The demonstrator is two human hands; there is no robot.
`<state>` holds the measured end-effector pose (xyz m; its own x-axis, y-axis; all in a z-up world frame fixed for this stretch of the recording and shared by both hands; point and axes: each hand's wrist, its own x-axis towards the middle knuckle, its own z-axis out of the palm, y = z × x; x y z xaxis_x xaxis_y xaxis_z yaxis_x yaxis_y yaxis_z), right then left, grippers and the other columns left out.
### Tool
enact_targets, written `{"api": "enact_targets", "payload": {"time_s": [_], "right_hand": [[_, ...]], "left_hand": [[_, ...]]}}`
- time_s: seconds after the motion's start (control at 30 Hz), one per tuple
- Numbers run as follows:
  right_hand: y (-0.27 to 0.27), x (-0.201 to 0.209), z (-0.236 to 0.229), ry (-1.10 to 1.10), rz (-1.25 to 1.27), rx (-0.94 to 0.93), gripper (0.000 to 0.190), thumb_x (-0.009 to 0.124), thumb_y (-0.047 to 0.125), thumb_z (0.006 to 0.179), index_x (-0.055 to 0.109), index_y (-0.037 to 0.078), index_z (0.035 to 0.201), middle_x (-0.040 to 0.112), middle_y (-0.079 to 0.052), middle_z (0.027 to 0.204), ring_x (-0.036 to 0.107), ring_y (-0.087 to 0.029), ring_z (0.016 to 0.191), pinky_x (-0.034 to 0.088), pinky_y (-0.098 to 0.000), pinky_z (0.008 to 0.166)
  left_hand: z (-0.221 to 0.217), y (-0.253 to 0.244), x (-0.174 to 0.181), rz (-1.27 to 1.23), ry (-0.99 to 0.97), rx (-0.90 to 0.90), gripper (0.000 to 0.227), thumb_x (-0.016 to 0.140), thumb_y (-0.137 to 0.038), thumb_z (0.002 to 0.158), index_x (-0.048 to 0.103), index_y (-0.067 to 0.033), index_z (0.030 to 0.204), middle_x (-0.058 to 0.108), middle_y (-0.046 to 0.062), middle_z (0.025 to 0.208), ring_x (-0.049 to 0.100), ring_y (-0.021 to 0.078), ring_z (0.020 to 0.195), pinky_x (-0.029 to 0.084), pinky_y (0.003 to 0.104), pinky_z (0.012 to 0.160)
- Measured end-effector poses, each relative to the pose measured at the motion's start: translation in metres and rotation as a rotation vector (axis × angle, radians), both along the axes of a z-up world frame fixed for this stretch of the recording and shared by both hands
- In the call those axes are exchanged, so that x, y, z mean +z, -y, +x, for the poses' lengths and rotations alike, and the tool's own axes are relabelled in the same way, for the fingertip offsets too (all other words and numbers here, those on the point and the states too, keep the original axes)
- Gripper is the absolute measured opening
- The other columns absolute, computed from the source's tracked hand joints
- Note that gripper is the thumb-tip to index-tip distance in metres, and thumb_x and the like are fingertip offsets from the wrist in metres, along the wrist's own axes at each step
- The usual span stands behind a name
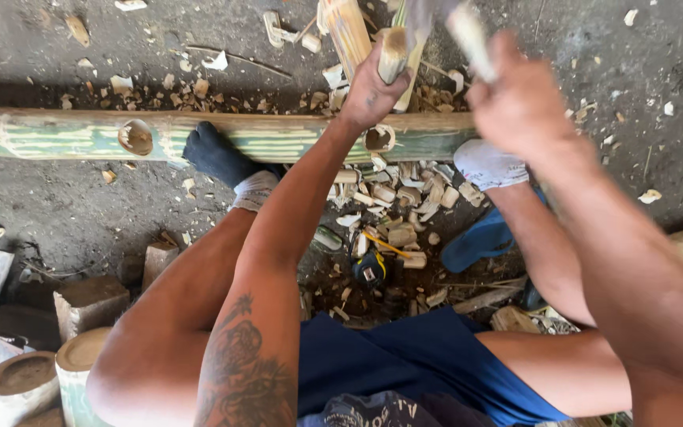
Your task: The person carves a hole into a bamboo pole using a chisel and hammer, then saws through the pole with a hand saw. The person removes debris and repositions the bamboo during the process.
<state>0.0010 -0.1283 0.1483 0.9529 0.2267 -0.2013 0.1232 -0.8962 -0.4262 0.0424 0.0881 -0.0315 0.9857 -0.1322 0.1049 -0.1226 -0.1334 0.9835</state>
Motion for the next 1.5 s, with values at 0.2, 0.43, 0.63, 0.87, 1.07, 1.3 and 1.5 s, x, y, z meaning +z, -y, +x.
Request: {"api": "enact_targets", "payload": {"time_s": [0.2,0.43,0.63,0.87,1.07,1.3,1.5], "right_hand": [[-0.013,0.03,0.006,0.436,0.458,-0.058,0.043,0.058,0.007,0.099,0.039,-0.008,0.135,0.065,-0.022,0.08,0.068,-0.033,0.059,0.056,-0.04,0.048],[-0.035,-0.033,-0.014,-0.133,-0.138,0.075,0.049,0.058,0.008,0.098,0.037,-0.011,0.138,0.065,-0.023,0.077,0.068,-0.036,0.061,0.054,-0.0445,0.051],[-0.009,-0.045,-0.031,0.227,0.276,-0.11,0.034,0.056,0.008,0.1,0.044,-0.006,0.127,0.071,-0.027,0.098,0.074,-0.042,0.082,0.061,-0.0471,0.066],[-0.03,-0.1,-0.052,0.108,0.061,0.036,0.024,0.063,0.002,0.096,0.05,0.001,0.116,0.069,-0.031,0.088,0.07,-0.046,0.079,0.055,-0.0536,0.071],[0.012,-0.072,-0.064,0.114,0.311,-0.209,0.015,0.053,0.0,0.098,0.053,0.0,0.113,0.069,-0.021,0.087,0.072,-0.032,0.075,0.059,-0.043,0.067],[0.013,-0.042,-0.077,0.284,0.383,-0.144,0.011,0.055,-0.004,0.1,0.055,0.002,0.109,0.067,-0.013,0.088,0.07,-0.023,0.079,0.055,-0.038,0.068],[0.037,-0.017,-0.068,0.332,0.451,-0.081,0.015,0.051,-0.009,0.103,0.051,0.001,0.114,0.062,-0.009,0.092,0.063,-0.015,0.075,0.05,-0.0286,0.059]], "left_hand": [[0.004,-0.005,-0.018,-0.042,0.117,0.029,0.055,0.071,-0.014,0.096,0.047,0.0014,0.143,0.071,0.016,0.124,0.067,0.0272,0.118,0.05,0.038,0.107],[-0.009,0.001,-0.033,-0.065,-0.194,-0.094,0.05,0.06,-0.007,0.09,0.056,0.0054,0.138,0.066,0.025,0.116,0.063,0.0359,0.1,0.052,0.05,0.088],[-0.014,-0.002,-0.056,-0.045,0.054,-0.018,0.05,0.071,-0.011,0.088,0.054,0.0011,0.134,0.069,0.02,0.119,0.068,0.0316,0.109,0.055,0.046,0.098],[-0.024,0.019,-0.085,0.132,-0.289,-0.162,0.047,0.065,-0.015,0.095,0.05,-0.0118,0.139,0.061,0.013,0.129,0.076,0.0313,0.097,0.067,0.039,0.083],[-0.017,0.033,-0.046,0.105,-0.029,-0.241,0.076,0.078,-0.014,0.088,0.034,-0.0048,0.15,0.064,0.019,0.13,0.066,0.0296,0.114,0.054,0.04,0.099],[0.005,0.013,-0.001,-0.146,-0.238,-0.061,0.07,0.068,-0.011,0.086,0.04,-0.0154,0.15,0.07,0.007,0.113,0.074,0.0237,0.093,0.063,0.035,0.088],[0.002,0.004,-0.011,-0.122,0.108,-0.005,0.057,0.069,-0.003,0.092,0.047,-0.0083,0.145,0.072,0.012,0.121,0.071,0.022,0.112,0.056,0.035,0.101]]}}
